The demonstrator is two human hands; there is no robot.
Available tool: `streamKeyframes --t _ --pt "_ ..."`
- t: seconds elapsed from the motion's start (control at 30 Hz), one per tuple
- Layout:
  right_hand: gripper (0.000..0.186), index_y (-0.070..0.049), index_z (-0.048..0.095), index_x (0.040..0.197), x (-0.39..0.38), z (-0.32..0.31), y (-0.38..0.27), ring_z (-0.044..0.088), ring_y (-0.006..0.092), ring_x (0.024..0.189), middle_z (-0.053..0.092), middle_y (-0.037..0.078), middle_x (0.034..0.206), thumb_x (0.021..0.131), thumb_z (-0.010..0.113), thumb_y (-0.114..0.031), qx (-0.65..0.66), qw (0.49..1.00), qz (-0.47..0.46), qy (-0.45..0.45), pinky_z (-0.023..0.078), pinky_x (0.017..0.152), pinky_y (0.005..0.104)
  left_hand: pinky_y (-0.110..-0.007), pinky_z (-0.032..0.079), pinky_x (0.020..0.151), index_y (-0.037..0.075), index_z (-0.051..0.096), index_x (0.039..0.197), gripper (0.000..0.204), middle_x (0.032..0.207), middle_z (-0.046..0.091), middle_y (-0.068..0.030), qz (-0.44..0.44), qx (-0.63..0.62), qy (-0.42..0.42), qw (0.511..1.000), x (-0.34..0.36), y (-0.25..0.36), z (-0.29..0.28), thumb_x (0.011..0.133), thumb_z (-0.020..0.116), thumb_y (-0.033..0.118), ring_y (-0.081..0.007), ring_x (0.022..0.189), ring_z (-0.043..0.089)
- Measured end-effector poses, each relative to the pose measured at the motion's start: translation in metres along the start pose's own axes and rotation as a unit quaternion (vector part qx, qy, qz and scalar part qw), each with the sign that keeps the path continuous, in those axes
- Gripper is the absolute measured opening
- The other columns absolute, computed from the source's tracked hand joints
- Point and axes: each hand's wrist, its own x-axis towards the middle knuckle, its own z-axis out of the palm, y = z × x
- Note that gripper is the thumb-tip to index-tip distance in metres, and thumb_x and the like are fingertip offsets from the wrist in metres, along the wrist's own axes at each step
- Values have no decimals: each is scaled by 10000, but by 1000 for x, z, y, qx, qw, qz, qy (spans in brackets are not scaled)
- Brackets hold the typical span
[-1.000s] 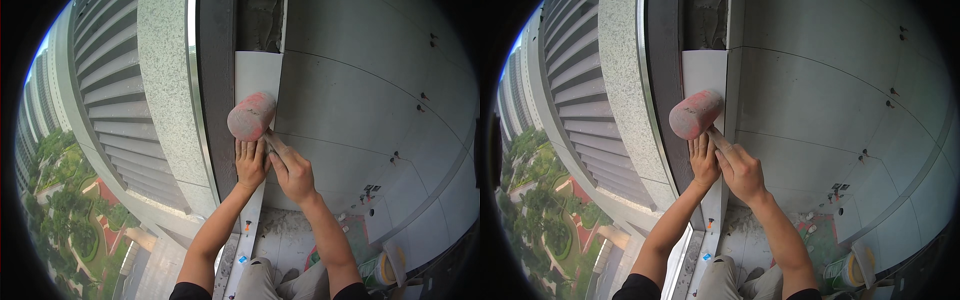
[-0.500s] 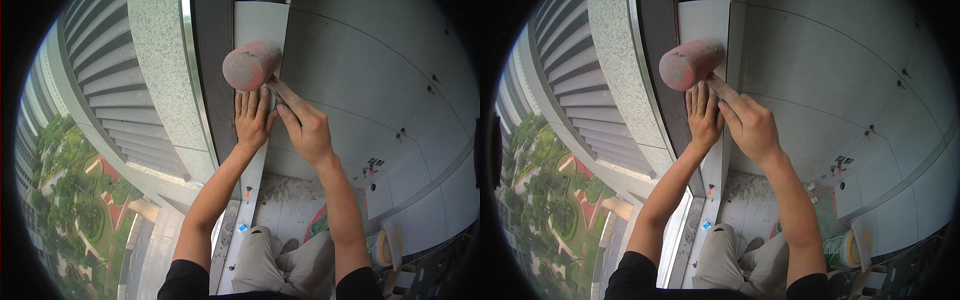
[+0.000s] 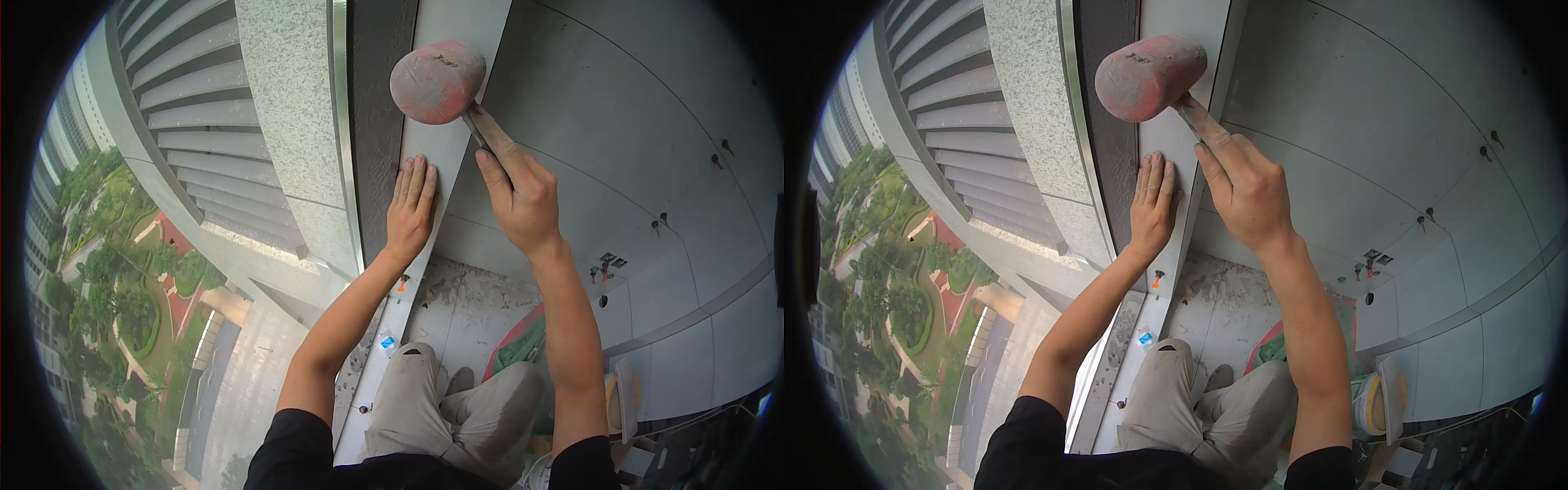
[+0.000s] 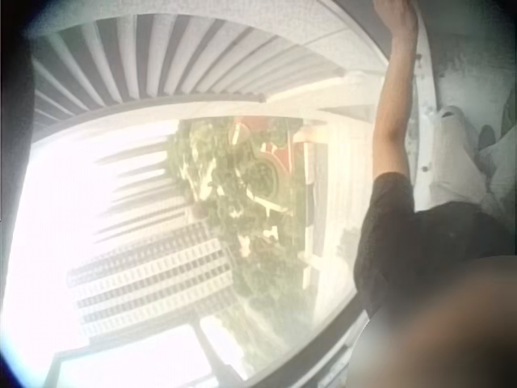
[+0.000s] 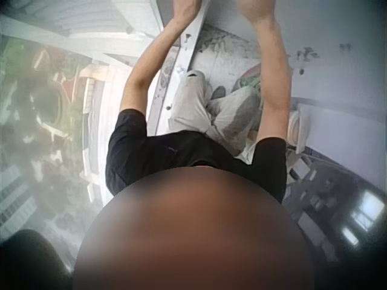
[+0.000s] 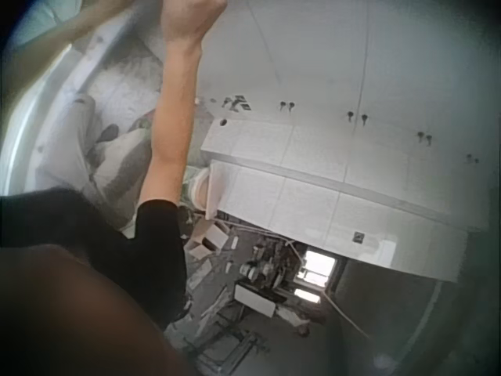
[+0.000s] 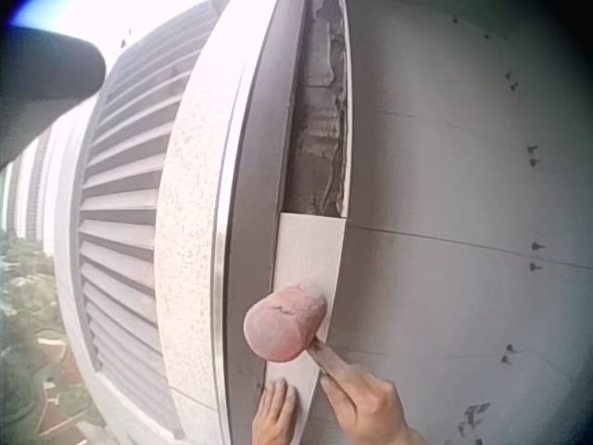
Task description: Applying mortar and installing tiles onto a wall near a window frame.
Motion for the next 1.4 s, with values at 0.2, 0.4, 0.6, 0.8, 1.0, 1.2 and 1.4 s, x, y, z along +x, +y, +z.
streamKeyframes --t 0.2,0.4,0.6,0.8,1.0,1.2,1.4 --pt "438 -34 678 1551 -13 -2 7 808 318 1187 776 139 1456 1117 697 -90 -38 994 40 -96 647 990 401 -558 374 1335 49 531 1677 656 1777 454 -219 -19 7 -19 1000 -14 -3 11 1059 725 152 -431 1652 421" --pt "441 -35 680 1550 -16 1 9 810 312 1181 785 135 1442 1113 703 -89 -21 995 27 -89 646 985 393 -596 348 1339 67 528 1683 644 1789 418 -250 -9 13 -16 1000 -13 -5 15 1076 719 164 -462 1669 379" --pt "416 -42 703 1530 -16 5 6 814 300 1176 786 138 1439 1117 701 -89 -29 996 24 -82 649 973 383 -566 377 1329 110 603 1631 584 1766 476 -204 -14 19 -2 1000 -6 0 10 1065 730 177 -427 1643 437" --pt "415 -42 707 1526 -21 3 5 817 284 1173 786 138 1441 1114 708 -88 -39 996 31 -79 653 964 380 -562 393 1320 139 616 1625 580 1763 482 -199 -20 10 13 1000 2 7 5 1060 739 191 -429 1638 444" --pt "410 -35 709 1523 -24 3 7 821 259 1150 793 129 1435 1116 711 -89 -33 996 46 -74 648 934 362 -589 352 1336 154 632 1621 558 1794 416 -237 -12 9 -11 1000 11 2 6 1073 735 163 -454 1676 369" --pt "410 -33 707 1528 -20 5 10 817 226 1156 792 129 1441 1122 709 -93 -2 998 39 -56 638 928 349 -588 357 1335 158 633 1620 550 1791 420 -238 -13 11 -5 1000 16 7 4 1079 727 166 -455 1674 373" --pt "418 -39 694 1546 -16 5 -1 811 237 1192 783 133 1458 1132 695 -98 -3 999 -7 -53 639 950 356 -575 286 1371 148 481 1731 725 1840 327 -227 -6 -3 -59 998 24 24 4 1059 740 228 -443 1708 300"
